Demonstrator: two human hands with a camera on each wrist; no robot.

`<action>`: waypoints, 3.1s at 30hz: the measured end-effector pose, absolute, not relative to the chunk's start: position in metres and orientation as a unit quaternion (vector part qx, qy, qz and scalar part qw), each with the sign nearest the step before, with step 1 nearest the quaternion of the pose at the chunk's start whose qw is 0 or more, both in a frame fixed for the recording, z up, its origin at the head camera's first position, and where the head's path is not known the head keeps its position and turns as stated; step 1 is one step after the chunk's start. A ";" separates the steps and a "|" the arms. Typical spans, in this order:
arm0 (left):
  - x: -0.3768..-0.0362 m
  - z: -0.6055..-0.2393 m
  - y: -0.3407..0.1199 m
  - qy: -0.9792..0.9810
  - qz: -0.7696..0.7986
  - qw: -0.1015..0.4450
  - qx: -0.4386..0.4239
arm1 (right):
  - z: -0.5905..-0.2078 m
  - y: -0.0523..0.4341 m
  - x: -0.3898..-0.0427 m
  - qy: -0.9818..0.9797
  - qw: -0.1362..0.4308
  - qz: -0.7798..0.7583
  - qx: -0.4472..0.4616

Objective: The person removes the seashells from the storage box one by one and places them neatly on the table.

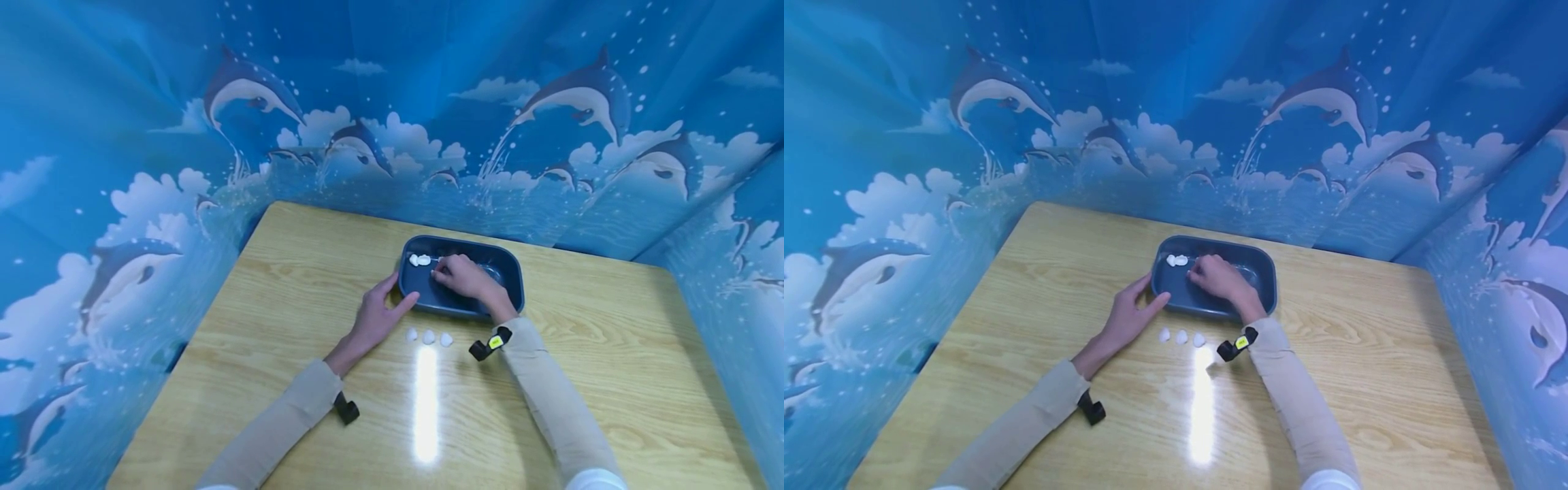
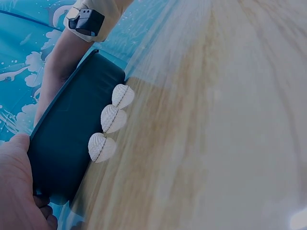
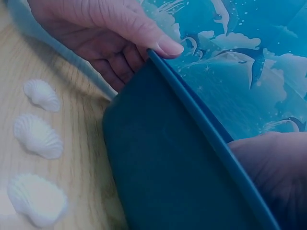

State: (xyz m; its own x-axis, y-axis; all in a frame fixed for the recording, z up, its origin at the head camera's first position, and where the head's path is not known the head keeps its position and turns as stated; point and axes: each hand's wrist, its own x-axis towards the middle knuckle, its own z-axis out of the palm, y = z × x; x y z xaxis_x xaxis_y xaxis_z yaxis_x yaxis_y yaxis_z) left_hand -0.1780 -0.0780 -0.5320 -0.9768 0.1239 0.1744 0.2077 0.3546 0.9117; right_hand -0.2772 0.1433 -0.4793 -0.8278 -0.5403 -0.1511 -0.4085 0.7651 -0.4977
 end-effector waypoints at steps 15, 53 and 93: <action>-0.178 -0.532 -0.078 -0.825 -0.556 0.035 -0.099 | -0.470 0.143 -0.265 0.932 0.193 -0.220 -0.212; -0.177 -0.531 -0.078 -0.826 -0.555 0.033 -0.087 | -0.478 0.153 -0.263 0.925 0.146 -0.232 -0.263; -0.177 -0.532 -0.077 -0.830 -0.550 0.040 -0.090 | -0.469 0.164 -0.246 0.922 0.139 -0.261 -0.251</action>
State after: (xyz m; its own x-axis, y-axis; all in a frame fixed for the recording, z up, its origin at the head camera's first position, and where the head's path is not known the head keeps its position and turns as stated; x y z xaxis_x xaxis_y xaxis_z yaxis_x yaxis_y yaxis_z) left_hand -0.1765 -0.0771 -0.5315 -0.9808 0.1051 0.1645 0.1924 0.3795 0.9050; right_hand -0.2456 0.1644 -0.4692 -0.8358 -0.5348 -0.1243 -0.3899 0.7375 -0.5514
